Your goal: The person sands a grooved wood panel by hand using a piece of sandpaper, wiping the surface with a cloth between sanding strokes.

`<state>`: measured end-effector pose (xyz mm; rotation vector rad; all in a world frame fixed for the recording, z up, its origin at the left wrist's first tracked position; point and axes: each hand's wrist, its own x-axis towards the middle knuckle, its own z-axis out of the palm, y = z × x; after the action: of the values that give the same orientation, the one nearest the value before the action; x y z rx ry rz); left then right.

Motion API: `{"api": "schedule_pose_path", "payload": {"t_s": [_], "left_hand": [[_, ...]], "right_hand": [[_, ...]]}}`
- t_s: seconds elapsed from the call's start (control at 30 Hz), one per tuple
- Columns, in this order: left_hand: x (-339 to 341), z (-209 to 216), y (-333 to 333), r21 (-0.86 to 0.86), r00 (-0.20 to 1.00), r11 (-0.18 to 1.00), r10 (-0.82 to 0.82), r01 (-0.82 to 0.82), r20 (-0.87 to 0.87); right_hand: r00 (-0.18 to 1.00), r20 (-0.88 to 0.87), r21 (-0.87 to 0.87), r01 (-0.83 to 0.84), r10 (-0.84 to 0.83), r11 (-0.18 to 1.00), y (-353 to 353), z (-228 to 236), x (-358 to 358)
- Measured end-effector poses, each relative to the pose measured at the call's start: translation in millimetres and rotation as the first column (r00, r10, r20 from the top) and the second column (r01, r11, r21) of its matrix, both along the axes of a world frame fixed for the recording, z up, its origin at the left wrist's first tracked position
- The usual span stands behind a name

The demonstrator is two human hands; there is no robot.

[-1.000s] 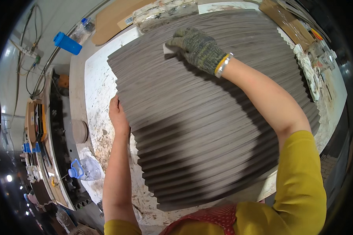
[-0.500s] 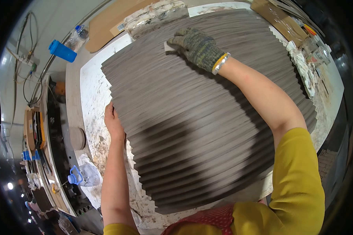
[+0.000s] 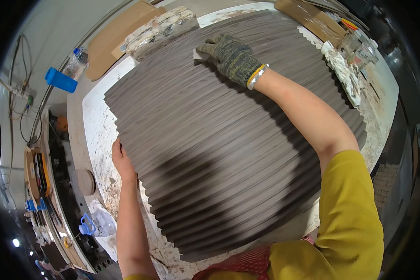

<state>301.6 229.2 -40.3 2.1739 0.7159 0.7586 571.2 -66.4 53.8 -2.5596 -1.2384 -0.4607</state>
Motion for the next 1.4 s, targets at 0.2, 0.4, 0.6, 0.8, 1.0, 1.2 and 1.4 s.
{"api": "schedule_pose_path", "payload": {"t_s": [0.2, 0.4, 0.6, 0.8, 1.0, 1.2, 1.4], "left_hand": [[-1.6, -6.7, 6.3, -0.061, 0.999, 0.998, -0.005, 0.007, 0.034], [1.4, -3.2, 3.2, -0.068, 1.000, 0.998, 0.011, -0.011, 0.004], [-0.6, -5.4, 8.0, -0.083, 1.000, 0.997, -0.002, 0.003, 0.006], [-1.8, -8.0, 8.9, -0.109, 1.000, 0.994, 0.011, -0.012, -0.006], [-3.1, -11.9, 12.4, -0.117, 1.000, 0.993, -0.008, 0.009, 0.005], [-8.3, -21.7, 21.4, -0.098, 1.000, 0.995, 0.015, -0.013, 0.018], [-8.5, -18.1, 19.8, -0.110, 1.000, 0.994, 0.015, -0.012, 0.021]], "right_hand": [[0.992, 0.045, -0.022, -0.114, 0.115, 0.993, -8.9, -7.5, 6.3], [0.978, 0.104, -0.081, -0.172, 0.180, 0.982, -20.3, -9.7, 9.4], [0.986, 0.147, -0.040, -0.076, 0.081, 0.996, -33.1, 1.0, 9.9], [0.977, 0.199, -0.059, -0.068, 0.079, 0.996, -43.1, 2.3, 12.7], [0.982, -0.078, -0.035, 0.171, -0.173, 0.985, -60.3, 3.3, 23.0], [0.760, -0.542, -0.080, 0.379, -0.359, 0.922, -55.0, 21.0, 17.4], [0.995, 0.097, -0.139, 0.041, -0.028, 0.989, -83.7, -5.3, 30.4]]}}
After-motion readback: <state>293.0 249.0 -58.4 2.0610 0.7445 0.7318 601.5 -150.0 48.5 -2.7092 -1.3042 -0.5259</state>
